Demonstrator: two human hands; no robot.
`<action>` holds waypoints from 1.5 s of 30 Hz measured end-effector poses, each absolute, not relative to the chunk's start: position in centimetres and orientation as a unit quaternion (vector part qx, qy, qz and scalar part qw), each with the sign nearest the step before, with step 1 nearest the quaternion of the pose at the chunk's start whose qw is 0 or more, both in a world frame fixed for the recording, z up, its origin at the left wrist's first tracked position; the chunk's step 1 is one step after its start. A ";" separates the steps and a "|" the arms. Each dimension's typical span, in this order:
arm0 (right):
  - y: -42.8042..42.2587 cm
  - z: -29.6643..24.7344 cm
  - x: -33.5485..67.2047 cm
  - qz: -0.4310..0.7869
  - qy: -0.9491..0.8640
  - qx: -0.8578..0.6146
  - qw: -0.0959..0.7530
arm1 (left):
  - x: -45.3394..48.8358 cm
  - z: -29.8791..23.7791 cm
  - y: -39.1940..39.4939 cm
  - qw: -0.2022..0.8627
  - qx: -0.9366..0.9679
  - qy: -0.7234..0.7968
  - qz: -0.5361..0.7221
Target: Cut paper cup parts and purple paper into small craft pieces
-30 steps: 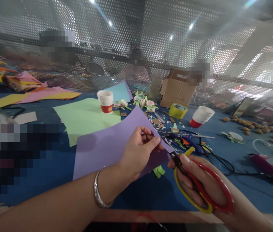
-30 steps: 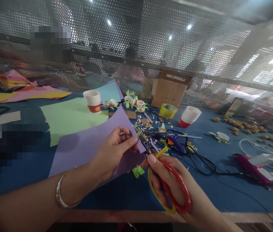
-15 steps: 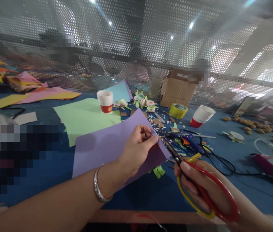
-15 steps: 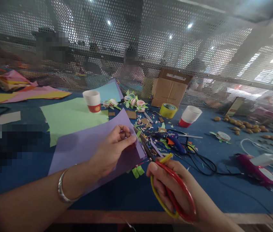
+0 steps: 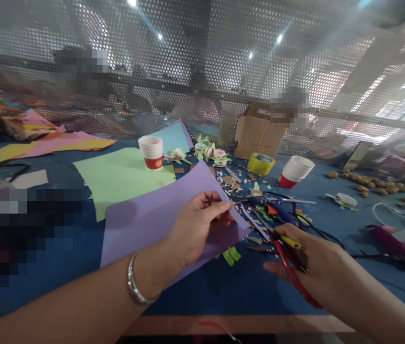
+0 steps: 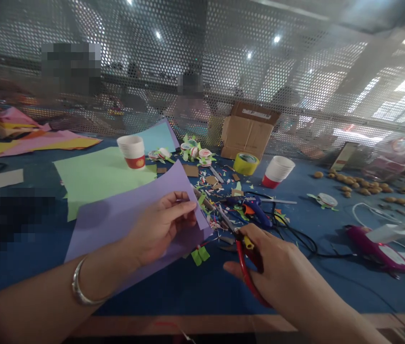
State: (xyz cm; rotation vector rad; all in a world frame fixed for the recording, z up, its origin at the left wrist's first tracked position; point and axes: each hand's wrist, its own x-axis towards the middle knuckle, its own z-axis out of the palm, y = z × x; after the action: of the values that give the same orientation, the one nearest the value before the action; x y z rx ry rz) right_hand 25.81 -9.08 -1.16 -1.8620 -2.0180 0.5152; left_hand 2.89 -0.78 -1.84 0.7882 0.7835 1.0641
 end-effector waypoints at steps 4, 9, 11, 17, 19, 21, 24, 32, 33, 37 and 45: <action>-9.3 -0.5 25.2 0.093 -0.757 -0.643 0.067 | 2.8 -1.7 -0.6 0.723 0.348 0.354 0.480; -9.0 0.0 25.0 -0.024 -0.799 -0.593 0.094 | 2.7 -1.3 -0.6 0.728 0.332 0.363 0.478; -8.8 -0.1 25.3 -0.077 -0.808 -0.577 0.094 | 2.7 -1.3 -0.6 0.728 0.333 0.364 0.477; -9.1 0.5 25.8 -0.192 -0.816 -0.536 0.103 | 2.7 -1.1 -0.7 0.720 0.338 0.377 0.475; -9.3 1.0 25.7 -0.217 -0.821 -0.517 0.110 | 2.8 -1.1 -0.7 0.719 0.342 0.378 0.473; -9.5 1.4 25.5 -0.227 -0.824 -0.506 0.114 | 2.8 -1.1 -0.8 0.720 0.343 0.375 0.473; -9.5 1.7 25.2 -0.221 -0.832 -0.496 0.117 | 2.8 -1.1 -0.9 0.719 0.348 0.369 0.476; -8.9 1.6 25.0 -0.236 -0.823 -0.510 0.085 | 2.9 -1.3 -0.7 0.712 0.355 0.370 0.479; -8.9 1.7 25.0 -0.237 -0.824 -0.508 0.084 | 2.9 -1.3 -0.7 0.712 0.354 0.373 0.478; -9.0 2.0 24.9 -0.237 -0.822 -0.511 0.080 | 2.8 -1.4 -0.7 0.710 0.363 0.374 0.474; -8.6 1.7 24.6 -0.269 -0.810 -0.519 0.045 | 3.0 -1.6 -0.9 0.711 0.370 0.377 0.465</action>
State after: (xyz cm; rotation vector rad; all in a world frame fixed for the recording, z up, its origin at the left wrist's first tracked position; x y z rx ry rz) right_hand 24.64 -8.64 1.68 -1.5848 -2.4740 -0.8207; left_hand 2.96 -0.92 -1.60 0.8205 0.8358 1.0310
